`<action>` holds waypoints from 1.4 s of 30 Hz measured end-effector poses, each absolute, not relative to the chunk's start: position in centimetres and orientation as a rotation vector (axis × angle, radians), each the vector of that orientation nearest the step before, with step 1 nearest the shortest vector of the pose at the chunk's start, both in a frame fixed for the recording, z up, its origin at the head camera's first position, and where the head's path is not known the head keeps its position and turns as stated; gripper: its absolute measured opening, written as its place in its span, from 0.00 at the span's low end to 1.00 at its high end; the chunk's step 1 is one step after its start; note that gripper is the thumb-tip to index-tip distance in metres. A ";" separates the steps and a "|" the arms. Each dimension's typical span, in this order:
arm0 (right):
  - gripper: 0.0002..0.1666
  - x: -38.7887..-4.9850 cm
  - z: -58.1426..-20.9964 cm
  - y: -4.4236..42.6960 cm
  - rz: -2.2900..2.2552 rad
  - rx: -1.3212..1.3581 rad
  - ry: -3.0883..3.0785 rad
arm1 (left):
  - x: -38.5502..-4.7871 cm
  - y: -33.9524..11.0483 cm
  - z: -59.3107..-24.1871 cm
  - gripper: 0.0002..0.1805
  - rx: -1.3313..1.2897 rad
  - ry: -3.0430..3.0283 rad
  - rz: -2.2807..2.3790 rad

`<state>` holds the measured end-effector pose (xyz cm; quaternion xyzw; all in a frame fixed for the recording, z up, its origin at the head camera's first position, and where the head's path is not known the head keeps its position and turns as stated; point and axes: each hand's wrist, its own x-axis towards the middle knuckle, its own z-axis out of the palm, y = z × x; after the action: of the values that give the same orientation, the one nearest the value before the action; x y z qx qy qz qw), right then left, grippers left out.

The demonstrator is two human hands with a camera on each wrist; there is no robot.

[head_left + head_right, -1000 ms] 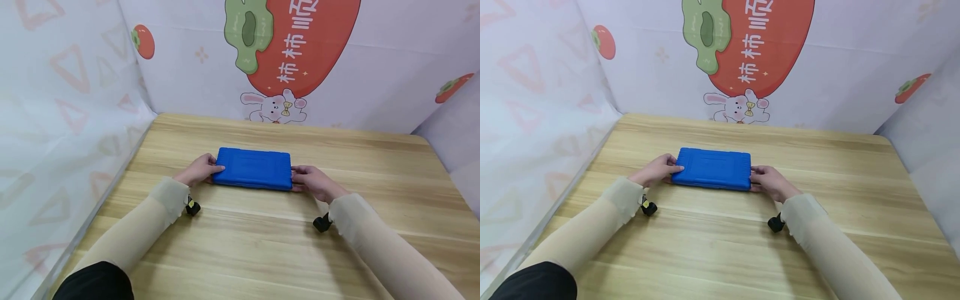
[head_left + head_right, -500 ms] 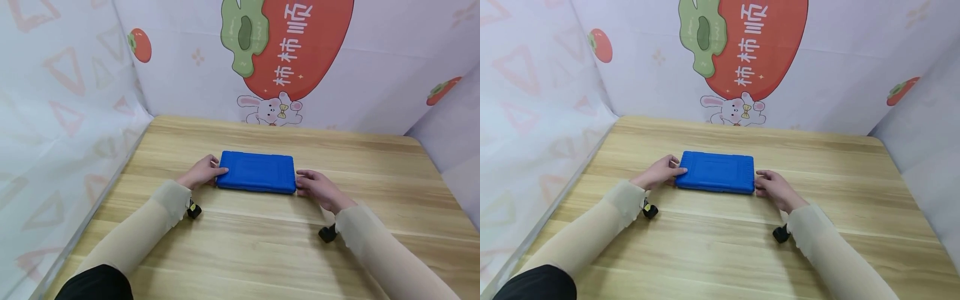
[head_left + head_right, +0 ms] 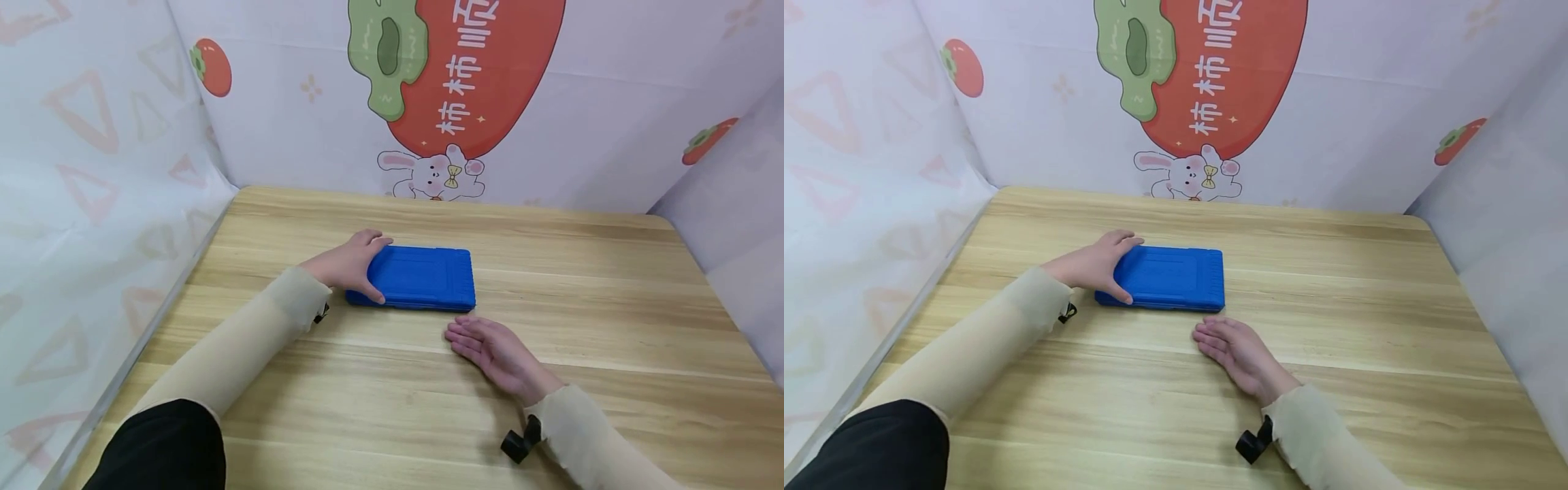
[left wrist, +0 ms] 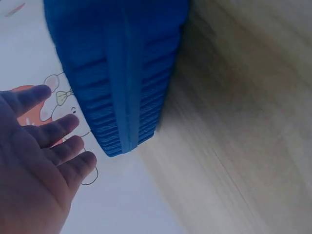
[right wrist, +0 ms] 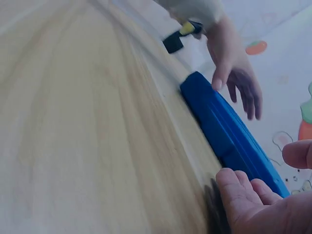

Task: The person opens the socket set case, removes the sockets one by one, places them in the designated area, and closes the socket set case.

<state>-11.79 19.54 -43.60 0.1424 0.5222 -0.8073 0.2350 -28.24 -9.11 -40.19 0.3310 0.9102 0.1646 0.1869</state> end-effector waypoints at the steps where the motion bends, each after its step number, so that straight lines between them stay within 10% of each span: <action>1: 0.28 -11.8 -43.7 19.1 -2.218 0.397 1.420 | -28.3 -9.0 -40.4 0.67 0.936 2.555 0.423; 32: 0.30 -15.1 -45.3 11.2 -2.595 0.704 1.058 | -30.0 -8.0 -39.9 0.64 0.890 2.486 0.330; 42: 0.11 -15.0 -45.7 9.9 -2.499 0.800 1.222 | -29.4 -8.5 -40.3 0.66 0.897 2.509 0.251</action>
<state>-14.99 9.95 -45.74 0.2743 0.4191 -0.8567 0.1232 -29.38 -8.50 -40.32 0.3261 0.9122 0.0912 0.2306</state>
